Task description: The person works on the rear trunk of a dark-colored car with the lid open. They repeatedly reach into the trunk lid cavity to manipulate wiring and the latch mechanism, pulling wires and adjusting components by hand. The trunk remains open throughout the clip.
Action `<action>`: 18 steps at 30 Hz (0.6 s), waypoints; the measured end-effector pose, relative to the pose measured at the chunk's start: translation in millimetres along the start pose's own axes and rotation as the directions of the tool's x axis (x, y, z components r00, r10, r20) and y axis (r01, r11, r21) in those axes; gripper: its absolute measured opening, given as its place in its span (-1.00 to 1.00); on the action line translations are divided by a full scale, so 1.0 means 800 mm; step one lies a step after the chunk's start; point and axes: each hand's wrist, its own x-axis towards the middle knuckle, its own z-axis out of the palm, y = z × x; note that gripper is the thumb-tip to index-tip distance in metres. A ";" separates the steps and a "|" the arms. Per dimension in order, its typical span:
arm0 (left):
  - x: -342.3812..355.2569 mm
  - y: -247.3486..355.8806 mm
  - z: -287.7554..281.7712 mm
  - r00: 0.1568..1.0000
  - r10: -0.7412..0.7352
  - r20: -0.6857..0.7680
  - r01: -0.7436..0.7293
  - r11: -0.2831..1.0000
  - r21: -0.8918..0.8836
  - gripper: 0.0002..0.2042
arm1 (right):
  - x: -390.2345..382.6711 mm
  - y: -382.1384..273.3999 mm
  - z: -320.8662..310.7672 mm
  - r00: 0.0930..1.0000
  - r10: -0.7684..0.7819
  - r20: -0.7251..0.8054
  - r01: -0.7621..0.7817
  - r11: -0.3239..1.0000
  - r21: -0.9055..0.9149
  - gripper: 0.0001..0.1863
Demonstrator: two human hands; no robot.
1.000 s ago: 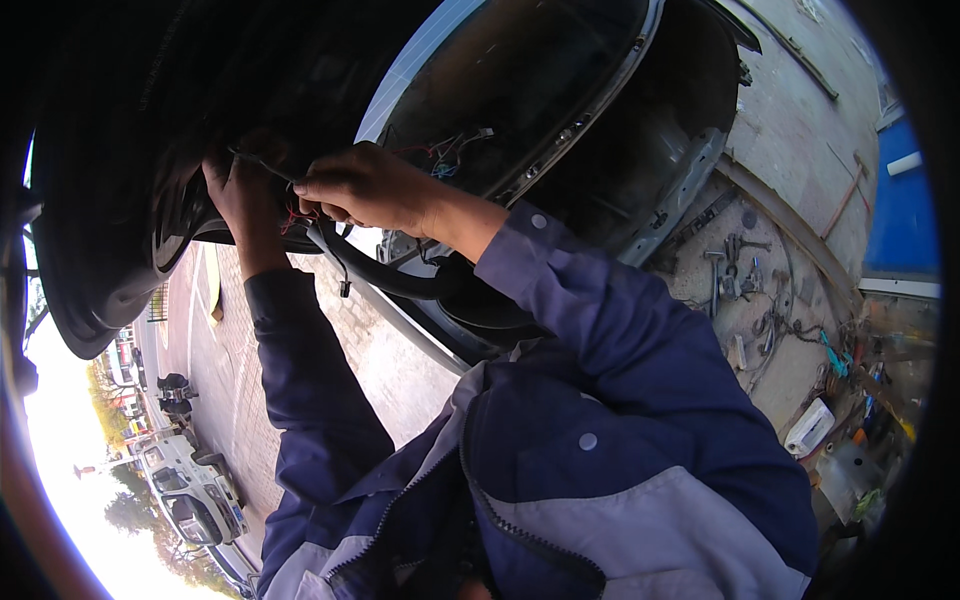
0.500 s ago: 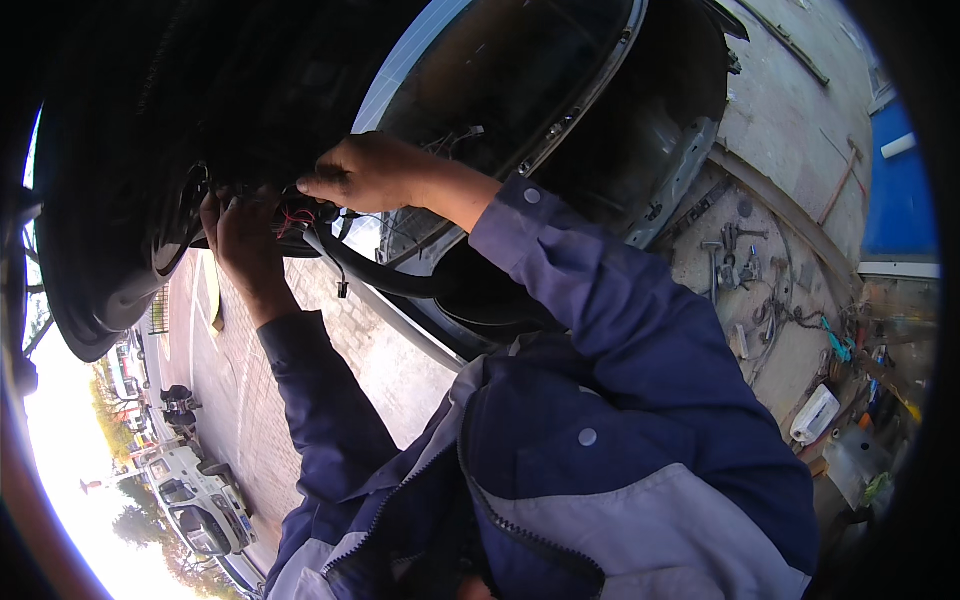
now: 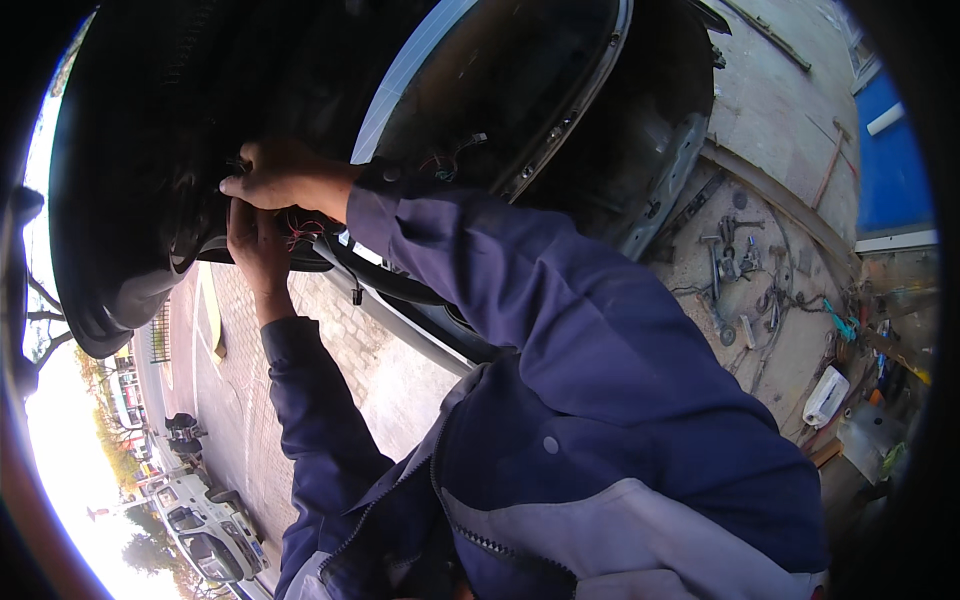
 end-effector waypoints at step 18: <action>0.020 -0.027 0.046 0.971 0.173 -0.162 -0.160 0.983 0.087 -0.62 | -0.268 0.215 -0.171 0.765 0.476 -0.434 -0.334 0.869 0.365 -0.73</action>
